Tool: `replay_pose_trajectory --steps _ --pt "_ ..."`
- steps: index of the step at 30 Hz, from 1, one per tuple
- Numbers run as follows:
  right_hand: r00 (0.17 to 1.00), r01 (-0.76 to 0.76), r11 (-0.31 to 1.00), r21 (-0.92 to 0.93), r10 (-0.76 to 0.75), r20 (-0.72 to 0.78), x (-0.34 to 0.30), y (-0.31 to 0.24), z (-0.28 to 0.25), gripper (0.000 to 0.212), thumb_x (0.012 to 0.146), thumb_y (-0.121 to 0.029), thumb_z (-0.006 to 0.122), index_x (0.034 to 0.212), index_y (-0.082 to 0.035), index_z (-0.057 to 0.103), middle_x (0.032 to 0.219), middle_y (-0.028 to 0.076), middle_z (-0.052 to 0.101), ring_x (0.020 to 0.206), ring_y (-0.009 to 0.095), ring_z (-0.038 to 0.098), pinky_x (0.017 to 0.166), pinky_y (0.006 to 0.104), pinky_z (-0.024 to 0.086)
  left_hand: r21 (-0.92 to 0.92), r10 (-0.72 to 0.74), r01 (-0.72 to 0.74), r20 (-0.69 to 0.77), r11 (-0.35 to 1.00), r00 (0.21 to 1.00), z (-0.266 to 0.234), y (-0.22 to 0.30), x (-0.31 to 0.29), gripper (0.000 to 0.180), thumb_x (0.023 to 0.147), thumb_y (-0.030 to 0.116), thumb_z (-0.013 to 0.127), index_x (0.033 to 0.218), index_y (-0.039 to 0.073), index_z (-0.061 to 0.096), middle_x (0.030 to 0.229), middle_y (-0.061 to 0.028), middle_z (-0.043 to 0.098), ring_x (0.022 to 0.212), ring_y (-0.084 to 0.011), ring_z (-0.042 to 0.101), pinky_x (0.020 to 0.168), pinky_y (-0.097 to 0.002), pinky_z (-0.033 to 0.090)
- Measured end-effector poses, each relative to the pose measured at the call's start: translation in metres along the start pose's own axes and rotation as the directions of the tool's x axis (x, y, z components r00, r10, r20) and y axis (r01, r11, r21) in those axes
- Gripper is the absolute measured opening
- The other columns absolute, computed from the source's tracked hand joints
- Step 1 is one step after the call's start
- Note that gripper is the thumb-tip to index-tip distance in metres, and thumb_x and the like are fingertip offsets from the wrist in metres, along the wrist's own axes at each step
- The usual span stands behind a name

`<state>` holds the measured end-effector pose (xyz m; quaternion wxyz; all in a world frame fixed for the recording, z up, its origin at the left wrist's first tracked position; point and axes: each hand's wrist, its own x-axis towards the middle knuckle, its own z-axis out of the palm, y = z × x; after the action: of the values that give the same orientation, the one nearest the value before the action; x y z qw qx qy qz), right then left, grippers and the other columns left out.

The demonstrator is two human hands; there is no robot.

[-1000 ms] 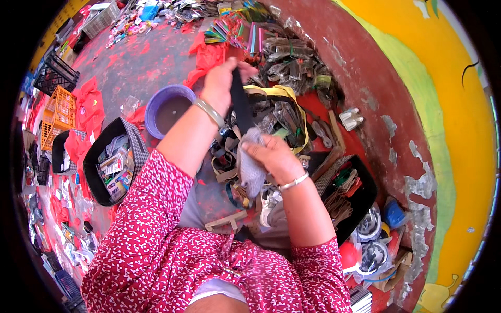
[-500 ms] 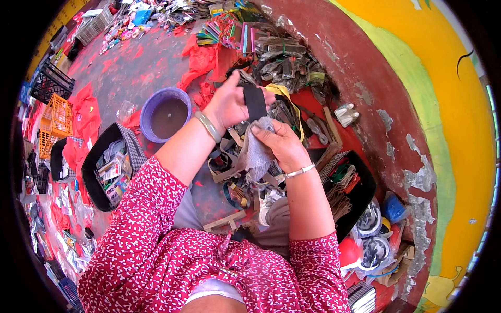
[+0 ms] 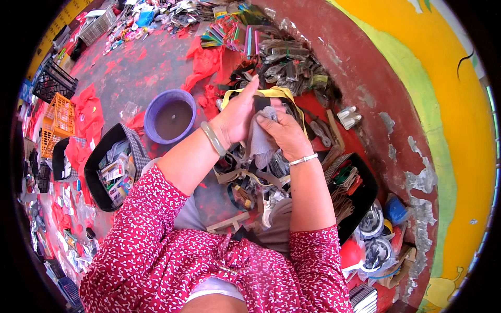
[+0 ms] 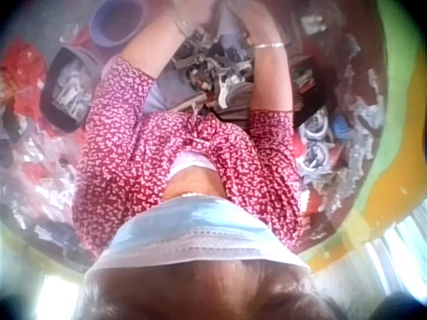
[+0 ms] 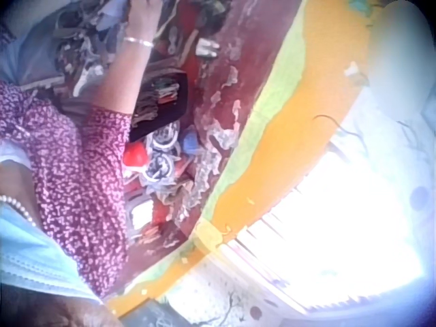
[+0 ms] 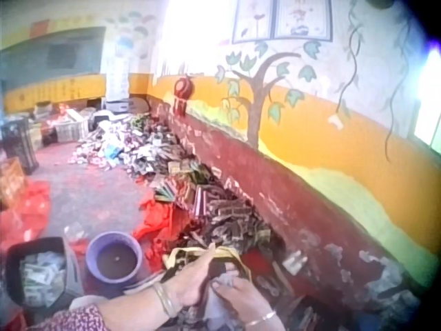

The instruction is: The person wipes down thin brown and black strips of material using a grey cloth and then places them into a black crate.

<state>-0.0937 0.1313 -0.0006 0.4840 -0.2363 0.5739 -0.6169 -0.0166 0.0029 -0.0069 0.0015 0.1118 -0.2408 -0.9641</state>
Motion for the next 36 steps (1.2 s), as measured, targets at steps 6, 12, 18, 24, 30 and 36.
replay_pose_trajectory --steps 6,12,18,24,30,36 --pt "0.995 -0.056 0.992 -0.115 0.064 0.071 0.002 0.004 0.002 0.02 0.085 -0.016 0.063 0.1 -0.002 0.061 0.087 -0.003 0.06 0.079 0.005 0.055 0.073 0.0201 0.044 0.047 0.232 -0.231 -0.016 0.972 0.973 0.0 0.013 -0.003 0.051 0.095 0.041 0.034 0.122 -0.001 0.045 0.122 -0.0211 0.052 0.115 -0.0312 0.05 0.096 -0.0402 0.039" --pt "0.996 0.006 0.996 0.087 0.002 -0.09 -0.001 -0.012 -0.013 0.023 0.086 -0.013 0.061 0.105 -0.001 0.059 0.094 0.002 0.061 0.084 0.012 0.058 0.078 0.025 0.046 -0.199 0.41 -0.396 0.034 0.896 0.911 0.005 0.026 -0.006 0.048 0.096 0.036 0.032 0.125 -0.001 0.043 0.125 -0.0246 0.047 0.117 -0.0339 0.046 0.102 -0.0425 0.035" --pt "0.701 0.547 0.821 -0.164 -0.556 -0.446 -0.015 -0.034 0.012 0.03 0.09 -0.018 0.054 0.113 0.001 0.054 0.108 0.009 0.059 0.1 0.017 0.056 0.088 0.0298 0.044 -0.242 0.408 -0.401 -0.025 0.883 0.913 0.004 0.029 -0.009 0.053 0.096 0.04 0.028 0.125 -0.002 0.042 0.126 -0.0242 0.047 0.117 -0.034 0.046 0.102 -0.0423 0.035" --pt "0.532 0.555 0.173 -0.814 -0.826 0.187 0.003 -0.004 0.037 0.035 0.089 -0.023 0.052 0.119 -0.005 0.052 0.125 0.016 0.051 0.125 0.032 0.04 0.106 0.0417 0.023 -0.16 0.189 -0.203 -0.097 0.966 0.977 0.028 -0.003 -0.012 0.05 0.095 0.045 0.03 0.121 0.006 0.047 0.115 -0.0113 0.055 0.111 -0.0246 0.05 0.099 -0.0396 0.036" --pt "0.56 0.483 0.419 -0.769 -0.823 -0.096 0.018 -0.004 0.024 0.032 0.091 -0.022 0.049 0.115 -0.001 0.053 0.125 0.017 0.051 0.126 0.031 0.04 0.105 0.0383 0.026 -0.168 0.175 -0.171 0.009 0.971 0.985 0.026 -0.03 -0.013 0.037 0.096 0.033 0.035 0.122 0.009 0.046 0.122 -0.0059 0.051 0.113 -0.0192 0.048 0.101 -0.0354 0.034" --pt "0.542 0.484 0.49 -0.725 -0.818 -0.191 0.025 -0.007 0.01 0.027 0.088 -0.015 0.053 0.112 -0.003 0.058 0.12 0.018 0.054 0.122 0.031 0.043 0.1 0.0336 0.033 -0.163 0.232 -0.224 0.03 0.961 0.972 0.026 -0.029 -0.015 0.035 0.094 0.028 0.036 0.121 0.008 0.047 0.122 -0.007 0.052 0.114 -0.0197 0.048 0.1 -0.0336 0.034"
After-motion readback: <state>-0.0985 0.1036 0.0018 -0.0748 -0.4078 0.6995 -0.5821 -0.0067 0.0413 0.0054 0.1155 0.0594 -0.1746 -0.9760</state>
